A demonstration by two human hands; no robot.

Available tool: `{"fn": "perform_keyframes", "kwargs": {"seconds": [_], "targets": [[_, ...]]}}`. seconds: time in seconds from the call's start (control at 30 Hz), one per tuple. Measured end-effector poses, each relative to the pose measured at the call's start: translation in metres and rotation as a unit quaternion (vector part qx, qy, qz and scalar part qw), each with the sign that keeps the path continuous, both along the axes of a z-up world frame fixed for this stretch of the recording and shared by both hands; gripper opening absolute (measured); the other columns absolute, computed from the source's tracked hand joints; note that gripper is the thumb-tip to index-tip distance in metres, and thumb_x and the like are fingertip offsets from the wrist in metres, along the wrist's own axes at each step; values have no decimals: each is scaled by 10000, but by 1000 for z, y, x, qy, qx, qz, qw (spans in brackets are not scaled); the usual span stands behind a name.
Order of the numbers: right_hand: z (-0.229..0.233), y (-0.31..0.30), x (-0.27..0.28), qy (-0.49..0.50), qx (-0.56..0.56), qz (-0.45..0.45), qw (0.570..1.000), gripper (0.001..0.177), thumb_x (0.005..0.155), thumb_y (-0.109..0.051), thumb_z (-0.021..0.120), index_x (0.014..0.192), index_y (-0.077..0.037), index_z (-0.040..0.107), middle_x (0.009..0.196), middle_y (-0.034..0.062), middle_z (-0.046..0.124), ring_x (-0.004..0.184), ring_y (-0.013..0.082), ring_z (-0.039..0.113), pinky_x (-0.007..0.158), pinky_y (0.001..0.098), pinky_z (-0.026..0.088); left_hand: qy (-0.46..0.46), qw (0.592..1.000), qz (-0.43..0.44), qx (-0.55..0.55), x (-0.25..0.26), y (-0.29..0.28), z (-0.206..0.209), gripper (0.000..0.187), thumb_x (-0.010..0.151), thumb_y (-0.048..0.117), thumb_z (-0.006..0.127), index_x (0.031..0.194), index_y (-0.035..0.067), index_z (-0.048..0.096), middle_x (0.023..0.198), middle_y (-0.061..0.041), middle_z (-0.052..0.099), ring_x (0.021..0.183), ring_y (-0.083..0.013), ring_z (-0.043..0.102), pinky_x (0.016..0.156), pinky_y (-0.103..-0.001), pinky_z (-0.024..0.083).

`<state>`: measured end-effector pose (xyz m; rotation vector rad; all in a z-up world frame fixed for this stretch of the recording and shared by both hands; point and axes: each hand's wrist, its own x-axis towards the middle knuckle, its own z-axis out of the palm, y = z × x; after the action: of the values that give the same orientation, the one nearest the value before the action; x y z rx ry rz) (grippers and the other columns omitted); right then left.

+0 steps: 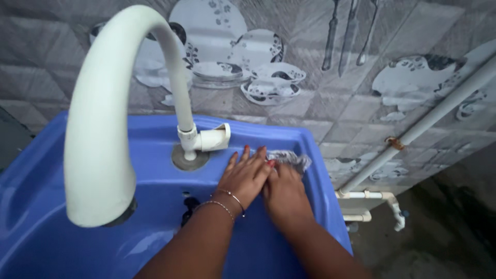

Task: The person wipes the rim and faucet of a blue sink with a white cloth, then cleans the surface of a soap dispenser and a wall-mounted organizer.

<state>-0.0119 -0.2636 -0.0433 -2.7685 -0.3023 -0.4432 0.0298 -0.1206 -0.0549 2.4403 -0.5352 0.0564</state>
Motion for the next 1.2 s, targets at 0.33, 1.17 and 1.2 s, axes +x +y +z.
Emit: {"fn": "perform_keyframes", "kwargs": {"seconds": [0.33,1.17,1.2], "targets": [[14,-4,-2,146,-31,-7,989,395,950,-259,491,1271,-78,633,1341,201,549,1280,388,513,1090,470,410,-68,998,5,6,9,3,-10,659,1028,524,333,1506,83,436,1599,-129,405,1527,-280,272,1228,-485,122],[22,-13,4,-37,-211,0,977,409,901,-204,572,1270,-33,619,1269,200,614,1222,373,567,1080,459,409,-115,975,115,149,-20,-23,-9,647,944,353,449,1520,68,374,1590,-81,366,1501,-255,246,1203,-575,80],[19,-9,-1,2,-178,2,984,443,908,-223,583,1303,-25,597,1297,212,595,1205,382,562,1052,462,428,-112,973,134,151,-24,-25,-11,652,946,359,446,1520,59,371,1593,-84,354,1503,-258,233,1202,-584,68]]}}
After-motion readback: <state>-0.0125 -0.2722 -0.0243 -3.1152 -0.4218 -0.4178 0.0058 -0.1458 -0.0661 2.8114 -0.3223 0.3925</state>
